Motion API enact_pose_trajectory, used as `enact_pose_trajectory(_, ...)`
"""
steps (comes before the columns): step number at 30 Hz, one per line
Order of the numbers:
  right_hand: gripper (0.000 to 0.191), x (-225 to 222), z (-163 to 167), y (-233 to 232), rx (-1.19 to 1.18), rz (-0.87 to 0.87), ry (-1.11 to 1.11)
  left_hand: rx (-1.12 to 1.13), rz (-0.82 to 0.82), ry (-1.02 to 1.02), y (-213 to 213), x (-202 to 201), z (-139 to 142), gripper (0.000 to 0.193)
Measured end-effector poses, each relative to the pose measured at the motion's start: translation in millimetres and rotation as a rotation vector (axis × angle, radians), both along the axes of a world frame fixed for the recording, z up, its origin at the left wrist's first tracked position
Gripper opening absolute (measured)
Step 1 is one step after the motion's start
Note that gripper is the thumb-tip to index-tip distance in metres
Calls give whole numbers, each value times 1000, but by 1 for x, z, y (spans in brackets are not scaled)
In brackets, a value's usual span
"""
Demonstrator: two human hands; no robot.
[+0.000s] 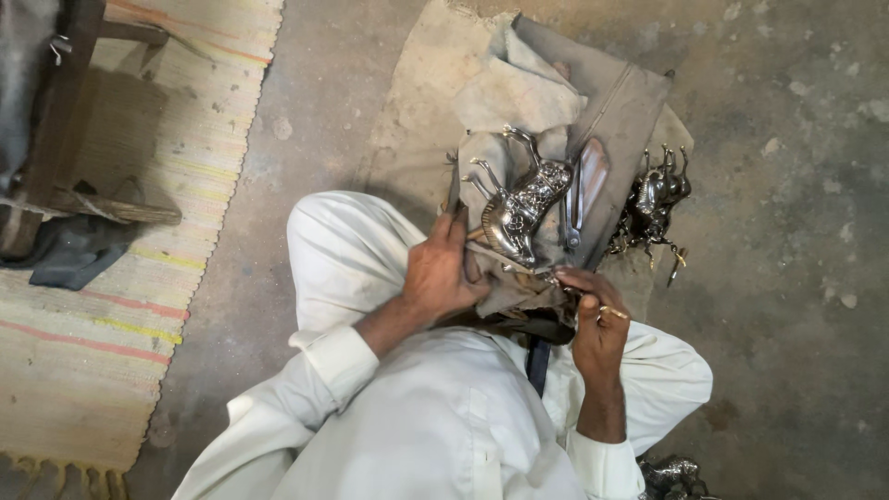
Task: The person sits cross-legged on the floor with a metal animal figurine held against a cloth-covered board on their lap. They hold a small wooden stick against the figurine's surface and strike it with a wooden mallet, repositioning the figurine and the stick repeatedly to work different areas of the silvered metal figure.
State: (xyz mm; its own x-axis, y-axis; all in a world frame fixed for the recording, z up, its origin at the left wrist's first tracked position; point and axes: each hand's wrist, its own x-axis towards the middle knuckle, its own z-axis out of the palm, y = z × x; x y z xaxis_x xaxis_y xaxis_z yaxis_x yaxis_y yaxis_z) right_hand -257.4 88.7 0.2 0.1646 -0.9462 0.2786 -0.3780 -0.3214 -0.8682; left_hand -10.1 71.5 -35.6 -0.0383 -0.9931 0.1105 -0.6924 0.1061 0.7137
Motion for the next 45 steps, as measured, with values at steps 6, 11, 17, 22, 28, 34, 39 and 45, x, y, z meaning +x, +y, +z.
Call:
enact_pose_trajectory(6, 40, -2, -9, 24, -15, 45, -49, -26, -204, 110, -8, 36, -2, 95)
enact_pose_trajectory(11, 39, -9, -20, 1, 53, 123, -147, 1, -259, 36, -15, 43, 1, 98)
enact_pose_trajectory(17, 42, -26, -10, -10, 235, 226, -128, -2, -258, -49, -16, 55, 6, 92)
enact_pose_trajectory(22, 41, -24, -6, -5, 208, 201, -50, 121, -243, -43, -11, 53, 8, 76)
enact_pose_trajectory(28, 45, -25, -1, -12, 266, 219, -16, -37, -277, 112, 2, 50, 14, 36)
enact_pose_trajectory(34, 44, -28, 0, -19, 379, 195, 168, -89, -398, 187, -2, 46, 18, 23)
enact_pose_trajectory(39, 53, -38, -5, -35, 325, 312, 82, -97, -432, 212, -8, 43, 25, 23)
enact_pose_trajectory(45, 53, -30, -2, -34, 356, 365, 20, -5, -593, 137, -13, 39, 41, 20)
